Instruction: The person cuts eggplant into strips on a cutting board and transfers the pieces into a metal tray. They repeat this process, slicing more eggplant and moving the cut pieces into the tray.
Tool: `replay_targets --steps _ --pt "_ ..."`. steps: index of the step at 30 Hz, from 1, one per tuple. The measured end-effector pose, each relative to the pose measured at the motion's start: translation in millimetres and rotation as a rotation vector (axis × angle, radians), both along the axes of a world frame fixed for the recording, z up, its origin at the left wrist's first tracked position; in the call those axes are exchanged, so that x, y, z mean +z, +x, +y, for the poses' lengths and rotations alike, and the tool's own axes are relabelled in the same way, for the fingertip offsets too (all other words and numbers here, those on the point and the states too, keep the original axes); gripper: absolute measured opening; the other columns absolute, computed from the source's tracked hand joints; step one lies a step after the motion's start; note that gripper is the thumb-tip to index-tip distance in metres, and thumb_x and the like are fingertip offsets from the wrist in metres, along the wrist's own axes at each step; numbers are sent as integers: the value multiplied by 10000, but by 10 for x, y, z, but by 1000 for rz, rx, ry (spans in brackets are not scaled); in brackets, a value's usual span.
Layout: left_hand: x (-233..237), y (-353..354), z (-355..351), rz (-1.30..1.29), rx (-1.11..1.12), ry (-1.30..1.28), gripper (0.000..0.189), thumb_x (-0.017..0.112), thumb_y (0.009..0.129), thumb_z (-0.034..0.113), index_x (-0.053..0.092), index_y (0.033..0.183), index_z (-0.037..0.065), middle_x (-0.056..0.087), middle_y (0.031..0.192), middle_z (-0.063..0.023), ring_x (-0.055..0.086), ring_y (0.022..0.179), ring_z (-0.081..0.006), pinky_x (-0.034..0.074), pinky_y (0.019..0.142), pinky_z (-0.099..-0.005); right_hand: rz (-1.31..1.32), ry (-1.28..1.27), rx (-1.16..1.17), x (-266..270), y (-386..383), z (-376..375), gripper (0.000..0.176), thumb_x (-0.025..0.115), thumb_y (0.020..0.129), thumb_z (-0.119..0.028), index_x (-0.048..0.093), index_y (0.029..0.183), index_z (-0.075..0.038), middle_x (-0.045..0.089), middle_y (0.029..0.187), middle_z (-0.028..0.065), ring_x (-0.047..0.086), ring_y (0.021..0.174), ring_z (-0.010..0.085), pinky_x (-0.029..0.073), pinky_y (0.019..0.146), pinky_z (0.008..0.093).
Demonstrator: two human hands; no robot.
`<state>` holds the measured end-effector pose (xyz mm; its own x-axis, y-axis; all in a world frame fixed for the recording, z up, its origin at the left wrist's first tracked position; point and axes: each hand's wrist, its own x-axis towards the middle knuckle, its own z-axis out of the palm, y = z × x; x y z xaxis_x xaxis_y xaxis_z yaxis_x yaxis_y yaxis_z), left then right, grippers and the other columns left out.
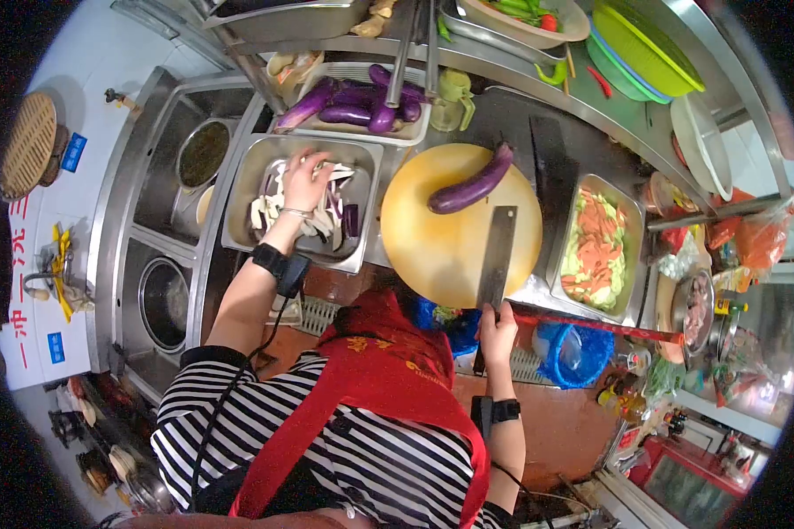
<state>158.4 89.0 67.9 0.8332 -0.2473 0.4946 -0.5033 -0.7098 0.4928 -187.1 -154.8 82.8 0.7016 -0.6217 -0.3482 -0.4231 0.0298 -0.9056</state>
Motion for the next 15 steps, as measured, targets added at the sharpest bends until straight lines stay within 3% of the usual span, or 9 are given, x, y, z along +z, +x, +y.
replay_targets --steps 2,3,4,6,7,9,13,15 --pt "102 -178 -438 67 -241 -99 207 630 736 231 650 930 159 591 1038 -114 537 972 -319 428 838 -408 235 -402 -37 -93 -109 -93 168 507 849 -182 527 845 -15 578 575 151 577 476 283 456 453 369" --pt "161 -309 -668 221 -342 -83 214 619 740 225 642 937 144 599 1019 -106 543 968 -313 431 838 -402 318 -573 28 -333 -228 -206 238 486 844 -251 522 899 -23 592 653 243 596 586 402 471 529 474" --pt "203 -443 -892 372 -444 -63 221 608 743 219 634 944 128 606 1000 -97 548 964 -306 433 837 -395 321 -577 12 -382 -262 -213 238 486 844 -251 522 899 -23 592 653 243 596 586 402 471 529 474" --pt "48 -637 -1314 257 -594 10 362 618 728 260 580 1054 109 591 1027 -107 555 959 -303 446 820 -400 556 -816 139 -397 -287 -159 254 459 856 -274 504 936 -37 593 664 255 588 608 423 463 537 514" --pt "-47 -693 -1506 252 -616 7 362 618 728 260 580 1054 109 591 1027 -107 555 959 -303 446 820 -400 588 -817 139 -382 -271 -106 265 448 861 -285 474 956 -39 589 646 253 588 591 419 470 534 515" --pt "-204 -790 -1820 265 -515 237 519 627 709 295 487 1173 108 572 1050 -123 563 940 -310 458 791 -417 608 -824 101 -376 -243 -18 240 448 864 -288 461 915 -54 591 643 244 588 591 420 474 528 515" --pt "-338 -824 -2104 474 -375 409 600 631 708 281 398 1244 146 561 1041 -134 559 923 -333 460 757 -457 600 -800 63 -377 -239 16 232 445 866 -289 475 921 -65 588 646 254 590 604 422 475 540 513" --pt "-303 -825 -2033 304 -430 452 544 648 678 232 468 1186 160 564 1018 -99 555 919 -296 444 756 -426 491 -783 12 -420 -303 -35 221 470 857 -277 498 875 -59 576 633 260 582 603 422 461 545 517"
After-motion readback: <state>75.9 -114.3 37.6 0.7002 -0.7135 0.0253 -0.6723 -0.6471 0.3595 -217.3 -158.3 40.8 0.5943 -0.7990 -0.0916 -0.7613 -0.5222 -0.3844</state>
